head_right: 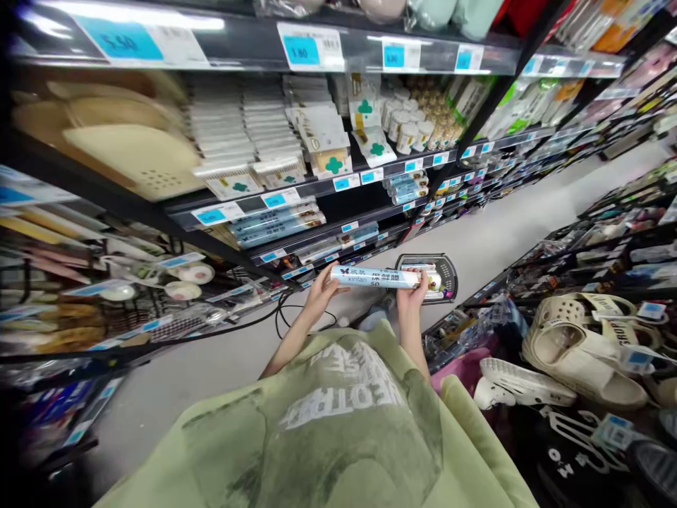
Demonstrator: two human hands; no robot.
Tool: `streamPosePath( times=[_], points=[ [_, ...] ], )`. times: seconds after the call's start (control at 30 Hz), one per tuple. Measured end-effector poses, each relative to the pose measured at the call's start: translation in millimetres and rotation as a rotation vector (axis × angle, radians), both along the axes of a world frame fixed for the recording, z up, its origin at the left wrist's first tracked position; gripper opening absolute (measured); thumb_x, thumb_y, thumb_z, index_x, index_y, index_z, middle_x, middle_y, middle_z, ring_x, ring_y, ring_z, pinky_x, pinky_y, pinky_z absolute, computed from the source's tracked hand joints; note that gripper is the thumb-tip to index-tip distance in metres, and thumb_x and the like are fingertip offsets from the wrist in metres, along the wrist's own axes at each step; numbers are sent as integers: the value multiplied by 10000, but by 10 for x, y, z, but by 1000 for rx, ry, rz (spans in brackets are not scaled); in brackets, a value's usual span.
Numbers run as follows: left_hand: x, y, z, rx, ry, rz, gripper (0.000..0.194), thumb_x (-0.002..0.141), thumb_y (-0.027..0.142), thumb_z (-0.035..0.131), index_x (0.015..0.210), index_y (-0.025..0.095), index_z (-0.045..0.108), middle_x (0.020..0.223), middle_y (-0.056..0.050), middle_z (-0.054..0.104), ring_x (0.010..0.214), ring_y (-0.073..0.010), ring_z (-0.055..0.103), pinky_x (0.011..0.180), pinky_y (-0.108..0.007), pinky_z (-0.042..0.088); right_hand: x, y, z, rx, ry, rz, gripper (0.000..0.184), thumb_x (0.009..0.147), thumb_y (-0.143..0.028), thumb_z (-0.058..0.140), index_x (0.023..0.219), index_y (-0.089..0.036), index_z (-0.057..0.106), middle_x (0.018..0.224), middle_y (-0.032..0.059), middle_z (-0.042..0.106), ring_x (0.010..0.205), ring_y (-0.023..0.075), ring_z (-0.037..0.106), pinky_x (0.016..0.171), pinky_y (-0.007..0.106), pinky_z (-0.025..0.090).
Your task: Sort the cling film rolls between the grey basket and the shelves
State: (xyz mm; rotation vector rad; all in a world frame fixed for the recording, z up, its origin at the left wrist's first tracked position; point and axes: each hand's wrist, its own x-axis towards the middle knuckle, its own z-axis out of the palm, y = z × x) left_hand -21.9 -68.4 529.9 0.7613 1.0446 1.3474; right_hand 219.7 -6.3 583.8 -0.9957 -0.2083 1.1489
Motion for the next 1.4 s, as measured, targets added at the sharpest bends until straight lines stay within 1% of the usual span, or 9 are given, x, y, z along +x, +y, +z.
streamPosePath(
  times=[0.1,0.23,0.9,0.97,1.07,1.13,1.2,1.3,1.4],
  points=[
    [-61,41,-88,-7,-45,87,783,870,631,843,1495,222,612,1424,-148,684,1184,-307,723,915,-458,716,-96,12,59,43,208,0,120,907,-343,731,875,-277,636,778,-65,727,785,157,740,912,340,662],
    [-105,69,-154,0,-69,179,700,869,618,850,1417,226,661,1300,-118,725,1104,-268,736,857,-406,727,-159,13,118,27,281,14,106,948,-345,709,889,-270,663,825,-56,770,834,176,769,931,380,669],
    [-166,-82,-308,51,10,220,634,961,616,747,1454,232,638,1301,-120,705,1086,-249,724,845,-383,710,-204,-12,43,-12,251,102,119,978,-343,657,890,-264,665,856,-40,783,927,174,794,1021,360,646],
    [-212,-109,-277,81,41,215,661,975,628,725,1494,235,609,1365,-133,688,1120,-264,721,877,-404,704,-199,4,-5,-36,231,140,122,976,-380,675,926,-269,663,888,-35,792,942,173,791,1005,355,651],
    [-284,-151,-170,192,135,155,669,988,604,723,1535,246,579,1506,-153,631,1311,-319,668,1035,-456,651,-173,40,-118,-253,172,189,173,991,-444,683,957,-278,650,893,-20,789,900,184,785,908,372,683],
    [-301,-170,-88,279,189,90,608,995,570,730,1500,251,613,1611,-162,563,1496,-355,545,1161,-480,569,-147,52,-202,-403,154,185,170,1000,-438,681,961,-276,645,895,-10,785,880,180,781,864,356,692],
    [-282,-180,-37,319,186,46,608,980,548,760,1498,264,615,1704,-165,473,1605,-362,425,1233,-490,498,-116,36,-266,-423,164,166,125,996,-391,687,986,-271,654,930,-2,789,912,168,783,889,330,687],
    [-216,-181,-53,217,120,31,801,909,562,835,1593,292,516,1741,-177,428,1594,-356,447,1219,-490,504,-65,-45,-286,-320,191,139,107,978,-341,696,1045,-259,682,1005,8,805,1008,150,784,988,290,653],
    [-157,-180,-126,-42,128,17,716,899,649,794,1465,245,625,1568,-183,614,1400,-347,632,1076,-471,600,-14,-157,-220,-176,215,154,152,947,-287,686,1094,-252,700,1099,19,824,1123,153,775,1086,288,605]
  ],
)
